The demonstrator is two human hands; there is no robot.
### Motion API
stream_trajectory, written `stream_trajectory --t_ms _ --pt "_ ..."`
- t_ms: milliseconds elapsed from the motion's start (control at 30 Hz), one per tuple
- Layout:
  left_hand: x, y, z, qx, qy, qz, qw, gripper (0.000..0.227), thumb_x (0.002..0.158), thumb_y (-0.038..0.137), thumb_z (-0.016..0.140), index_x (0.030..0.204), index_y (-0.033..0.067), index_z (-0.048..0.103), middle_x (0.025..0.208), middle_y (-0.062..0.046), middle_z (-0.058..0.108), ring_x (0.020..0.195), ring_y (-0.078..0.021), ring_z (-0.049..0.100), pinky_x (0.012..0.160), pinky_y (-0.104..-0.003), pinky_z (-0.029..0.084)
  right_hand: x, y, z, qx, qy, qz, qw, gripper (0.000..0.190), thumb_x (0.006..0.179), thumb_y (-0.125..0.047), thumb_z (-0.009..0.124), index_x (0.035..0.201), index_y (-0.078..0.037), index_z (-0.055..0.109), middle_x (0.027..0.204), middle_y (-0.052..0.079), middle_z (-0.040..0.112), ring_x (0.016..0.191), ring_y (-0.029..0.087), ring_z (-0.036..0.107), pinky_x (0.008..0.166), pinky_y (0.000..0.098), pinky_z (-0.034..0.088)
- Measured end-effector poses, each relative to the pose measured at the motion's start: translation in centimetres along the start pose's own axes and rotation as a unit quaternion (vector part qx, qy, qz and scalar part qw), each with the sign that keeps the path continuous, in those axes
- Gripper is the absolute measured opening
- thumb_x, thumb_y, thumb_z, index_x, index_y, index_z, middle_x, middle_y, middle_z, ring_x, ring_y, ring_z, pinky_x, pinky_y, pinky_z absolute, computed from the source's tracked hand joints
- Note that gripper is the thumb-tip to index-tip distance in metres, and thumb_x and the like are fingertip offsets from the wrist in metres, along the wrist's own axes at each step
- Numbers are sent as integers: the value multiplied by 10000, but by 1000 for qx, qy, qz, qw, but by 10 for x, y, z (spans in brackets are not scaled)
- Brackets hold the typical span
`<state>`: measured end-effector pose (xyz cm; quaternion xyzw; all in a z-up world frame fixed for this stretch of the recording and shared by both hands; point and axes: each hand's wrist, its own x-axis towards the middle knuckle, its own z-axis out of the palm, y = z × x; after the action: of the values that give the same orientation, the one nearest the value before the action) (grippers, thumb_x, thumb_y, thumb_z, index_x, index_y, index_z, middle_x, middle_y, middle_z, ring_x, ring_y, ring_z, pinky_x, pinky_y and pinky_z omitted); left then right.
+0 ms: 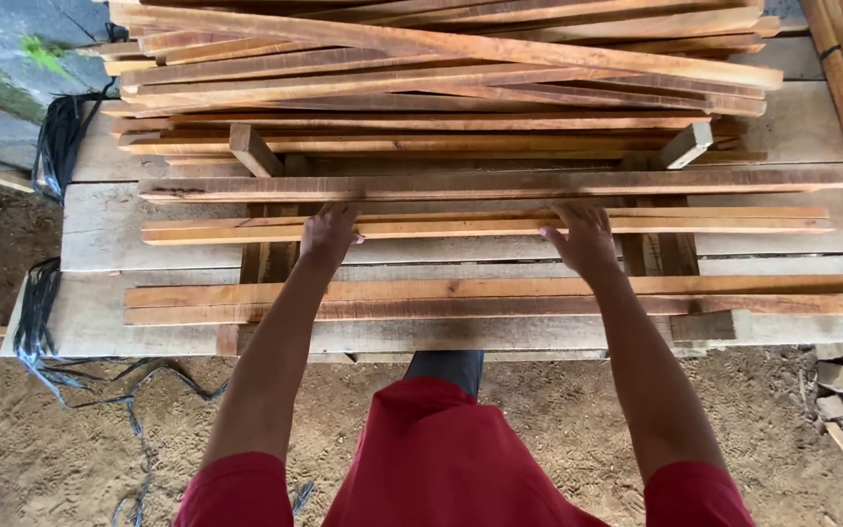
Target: Gathering, aligning, and tying together wooden slats into a bundle.
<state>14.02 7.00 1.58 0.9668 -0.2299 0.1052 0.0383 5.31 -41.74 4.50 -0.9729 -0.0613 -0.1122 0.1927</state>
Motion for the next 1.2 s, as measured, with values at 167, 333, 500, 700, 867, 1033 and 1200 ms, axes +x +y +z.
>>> stream_trajectory --t_ms 167,333,500,700,867,1033,1200 --pt "-1 -5 14 25 23 15 999 555 533 293 983 1002 242 691 958 63 649 970 -172 681 791 -335 611 -2 7 9 -150 37 -56 986 488 851 -430 797 1284 -218 720 1161 12 736 1125 201 691 1153 394 386" --pt "-23 14 -8 28 90 12 995 421 627 234 936 940 185 658 937 27 600 938 -183 669 718 -324 603 -15 16 10 -119 93 -94 984 555 696 -376 915 1147 -118 722 1062 77 688 1070 306 676 1079 445 487" --pt "-46 14 4 31 120 41 991 441 576 311 937 857 181 622 890 15 582 908 -196 666 686 -312 607 -34 2 4 -130 119 -79 981 409 759 -426 890 1010 -174 688 935 12 627 960 247 685 867 389 584" --pt "-54 31 -40 -108 192 6 975 263 941 354 747 819 156 625 852 -7 563 851 -232 643 733 -362 552 -41 6 6 -67 143 -103 982 249 883 -327 820 1047 -165 727 1026 14 674 1088 258 676 985 397 564" --pt "-51 29 -39 -52 219 -2 974 474 1043 471 537 1263 60 618 1178 -139 633 1175 -318 633 1093 -472 424 -39 5 4 -113 131 -35 984 419 1002 -425 685 1160 -37 667 1233 170 670 1205 381 632 1198 546 359" --pt "-49 13 13 -5 202 0 979 359 1050 463 543 958 130 641 822 -51 632 867 -263 708 1040 -467 473 -34 13 16 -180 85 -1 980 406 984 -555 668 842 -182 589 890 49 692 1009 282 705 1143 467 405" --pt "-60 21 5 -6 192 2 981 347 1043 442 530 894 136 599 766 -71 608 775 -282 689 928 -457 499 -45 9 10 -183 40 21 982 389 1007 -503 595 807 -170 571 870 47 682 989 276 698 1018 429 452"
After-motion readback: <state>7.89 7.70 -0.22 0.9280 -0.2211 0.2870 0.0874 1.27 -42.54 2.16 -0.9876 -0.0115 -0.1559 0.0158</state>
